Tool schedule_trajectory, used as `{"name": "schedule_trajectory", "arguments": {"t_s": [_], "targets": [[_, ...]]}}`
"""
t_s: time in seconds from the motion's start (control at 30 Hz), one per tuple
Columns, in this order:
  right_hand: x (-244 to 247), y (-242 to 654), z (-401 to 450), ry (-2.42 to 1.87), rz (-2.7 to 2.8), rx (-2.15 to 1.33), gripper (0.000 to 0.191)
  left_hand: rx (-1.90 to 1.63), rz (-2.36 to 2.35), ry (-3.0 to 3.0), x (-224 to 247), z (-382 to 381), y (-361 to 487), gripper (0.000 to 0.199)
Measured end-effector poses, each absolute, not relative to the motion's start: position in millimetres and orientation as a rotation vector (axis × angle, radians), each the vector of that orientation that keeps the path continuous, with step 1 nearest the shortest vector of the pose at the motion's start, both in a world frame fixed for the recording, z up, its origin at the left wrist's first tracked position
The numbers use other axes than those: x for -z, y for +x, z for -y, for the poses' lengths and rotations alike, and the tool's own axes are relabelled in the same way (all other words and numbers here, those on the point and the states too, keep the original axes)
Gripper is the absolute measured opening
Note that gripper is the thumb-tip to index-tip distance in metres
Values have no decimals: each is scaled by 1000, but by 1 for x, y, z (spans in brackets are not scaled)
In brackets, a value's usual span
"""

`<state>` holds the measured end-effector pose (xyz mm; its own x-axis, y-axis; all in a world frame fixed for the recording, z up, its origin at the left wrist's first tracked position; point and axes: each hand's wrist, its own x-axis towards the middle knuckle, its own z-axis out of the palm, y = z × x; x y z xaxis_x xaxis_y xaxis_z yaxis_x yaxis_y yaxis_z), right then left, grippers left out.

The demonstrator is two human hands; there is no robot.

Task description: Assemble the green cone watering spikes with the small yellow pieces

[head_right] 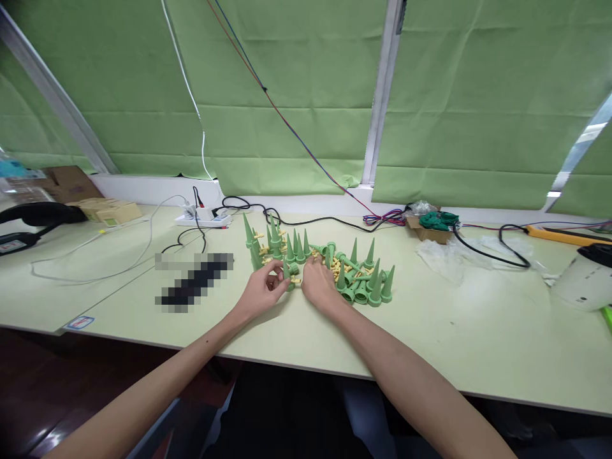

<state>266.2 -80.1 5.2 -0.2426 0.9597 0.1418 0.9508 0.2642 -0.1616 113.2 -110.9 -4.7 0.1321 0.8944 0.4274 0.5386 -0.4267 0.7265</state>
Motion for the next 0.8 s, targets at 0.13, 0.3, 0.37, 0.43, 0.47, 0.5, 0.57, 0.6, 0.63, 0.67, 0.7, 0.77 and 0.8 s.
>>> {"name": "schedule_trajectory", "arguments": {"t_s": [0.13, 0.3, 0.37, 0.43, 0.47, 0.5, 0.57, 0.6, 0.63, 0.67, 0.7, 0.77, 0.8], "targets": [[-5, 266, 81, -1775, 2322, -46, 47, -1210, -1381, 2019, 4, 112, 114, 22], [-6, 266, 85, -1766, 2335, -32, 40, -1206, -1378, 2018, 4, 112, 113, 20], [-7, 266, 88, -1758, 2343, -25, 39, -1207, -1375, 2015, 5, 112, 114, 20], [-8, 266, 92, -1746, 2357, -9, 37, -1210, -1372, 2011, 5, 112, 114, 20], [-9, 266, 94, -1742, 2366, 0, 37, -1211, -1370, 2011, 4, 112, 114, 20], [-9, 266, 96, -1738, 2377, 8, 37, -1213, -1369, 2013, 4, 112, 114, 20], [-10, 266, 100, -1725, 2394, 24, 35, -1213, -1367, 2017, 4, 112, 114, 19], [-11, 266, 102, -1715, 2400, 32, 34, -1211, -1364, 2020, 4, 113, 114, 19], [-11, 267, 103, -1703, 2404, 39, 32, -1207, -1362, 2024, 4, 113, 113, 18], [-11, 267, 104, -1690, 2407, 43, 30, -1202, -1362, 2029, 4, 113, 113, 17], [-12, 268, 105, -1677, 2410, 43, 28, -1195, -1364, 2034, 4, 113, 113, 15], [-13, 269, 105, -1650, 2415, 44, 26, -1187, -1381, 2050, 4, 113, 113, 14], [-14, 270, 105, -1633, 2419, 48, 26, -1185, -1395, 2060, 4, 113, 113, 13]]}}
